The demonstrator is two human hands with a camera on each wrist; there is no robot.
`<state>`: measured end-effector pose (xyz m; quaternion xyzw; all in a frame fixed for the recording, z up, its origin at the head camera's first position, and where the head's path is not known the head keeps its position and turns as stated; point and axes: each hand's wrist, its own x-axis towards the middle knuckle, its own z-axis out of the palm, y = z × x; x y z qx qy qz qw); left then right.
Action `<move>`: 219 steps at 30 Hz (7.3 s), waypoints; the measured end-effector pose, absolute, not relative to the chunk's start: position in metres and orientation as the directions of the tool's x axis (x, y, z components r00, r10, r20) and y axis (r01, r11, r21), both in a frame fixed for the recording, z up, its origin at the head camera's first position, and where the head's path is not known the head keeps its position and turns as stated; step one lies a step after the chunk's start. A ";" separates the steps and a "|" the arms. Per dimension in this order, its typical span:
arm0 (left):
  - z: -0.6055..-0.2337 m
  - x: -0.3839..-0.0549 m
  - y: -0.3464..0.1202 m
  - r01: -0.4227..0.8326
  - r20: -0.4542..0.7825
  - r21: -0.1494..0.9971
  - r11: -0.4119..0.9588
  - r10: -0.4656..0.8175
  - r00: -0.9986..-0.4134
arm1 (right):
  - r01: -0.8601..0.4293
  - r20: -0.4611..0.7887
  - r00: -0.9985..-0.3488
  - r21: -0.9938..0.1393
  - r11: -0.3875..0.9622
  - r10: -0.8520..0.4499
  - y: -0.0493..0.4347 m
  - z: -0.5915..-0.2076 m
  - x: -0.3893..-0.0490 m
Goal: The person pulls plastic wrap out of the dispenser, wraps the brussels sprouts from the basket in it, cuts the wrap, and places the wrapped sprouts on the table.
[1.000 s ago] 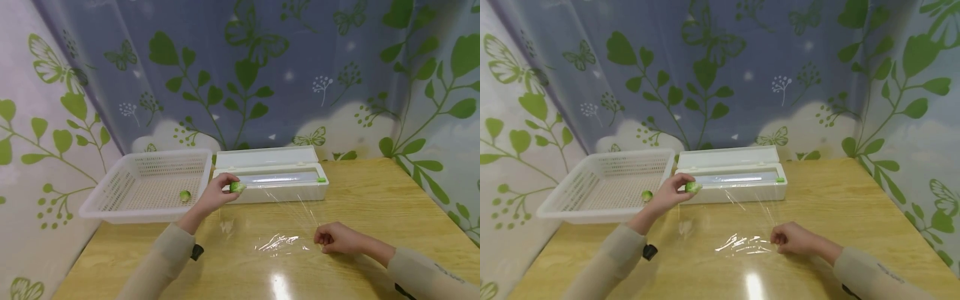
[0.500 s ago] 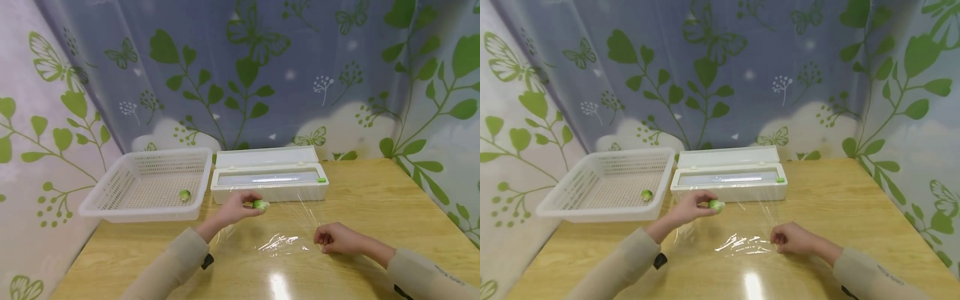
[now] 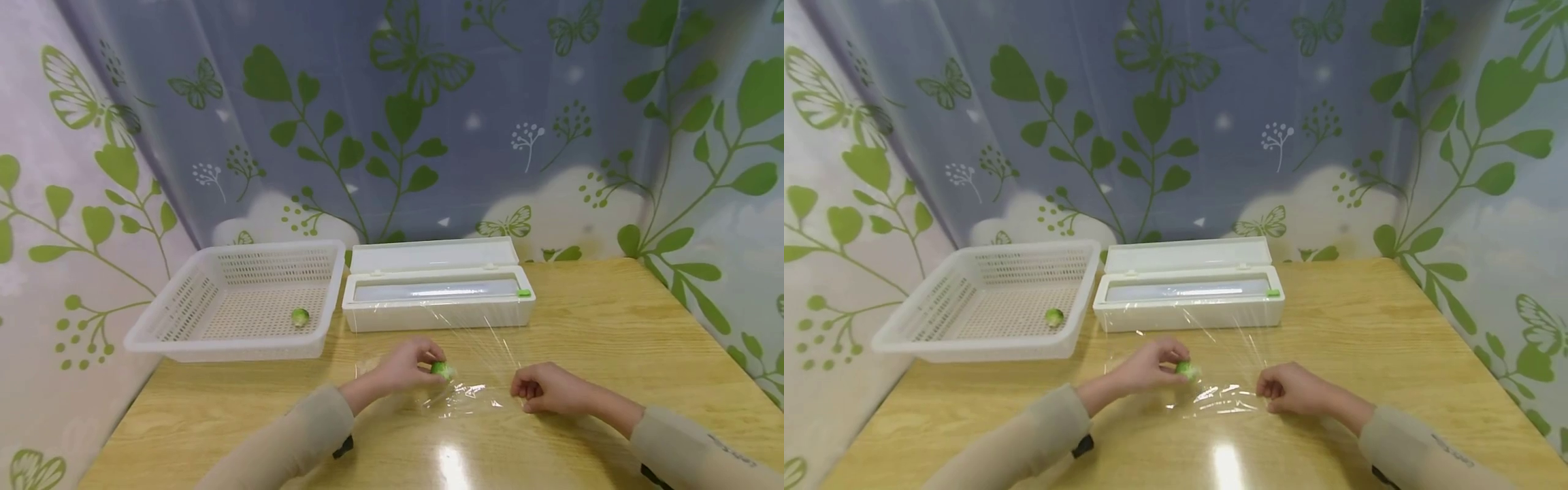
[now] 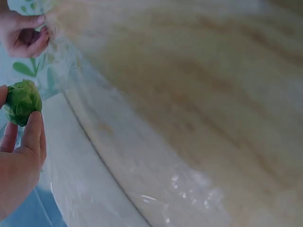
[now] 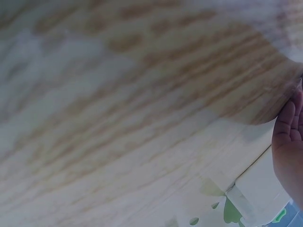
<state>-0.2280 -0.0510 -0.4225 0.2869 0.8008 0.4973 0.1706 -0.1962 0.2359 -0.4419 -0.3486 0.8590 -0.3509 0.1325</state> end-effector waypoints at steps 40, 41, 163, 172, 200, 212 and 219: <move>-0.427 -0.234 -0.055 0.327 -0.078 0.774 0.542 0.595 -0.800 | -0.566 0.082 -0.696 -0.674 0.475 -0.713 0.236 -0.443 -0.200; -0.427 -0.234 -0.055 0.316 -0.086 0.780 0.540 0.593 -0.801 | -0.581 0.098 -0.689 -0.667 0.466 -0.718 0.236 -0.443 -0.200; -0.415 -0.238 -0.152 0.592 0.061 0.583 0.556 0.697 -0.715 | -0.541 0.223 -0.815 -0.622 0.566 -0.534 0.239 -0.414 -0.218; -0.416 -0.248 -0.151 0.511 0.110 0.647 0.566 0.594 -0.797 | -0.491 0.167 -0.834 -0.658 0.571 -0.526 0.238 -0.416 -0.228; -0.429 -0.265 -0.160 0.346 -0.051 0.618 0.706 0.475 -0.879 | -0.468 0.079 -0.848 -0.574 0.672 -0.524 0.239 -0.423 -0.244; -0.428 -0.265 -0.160 0.444 -0.004 0.517 0.732 0.521 -0.854 | -0.375 0.046 -0.880 -0.676 0.634 -0.472 0.244 -0.423 -0.243; -0.428 -0.264 -0.158 0.445 0.008 0.502 0.741 0.511 -0.860 | -0.348 0.125 -0.925 -0.660 0.666 -0.359 0.247 -0.419 -0.237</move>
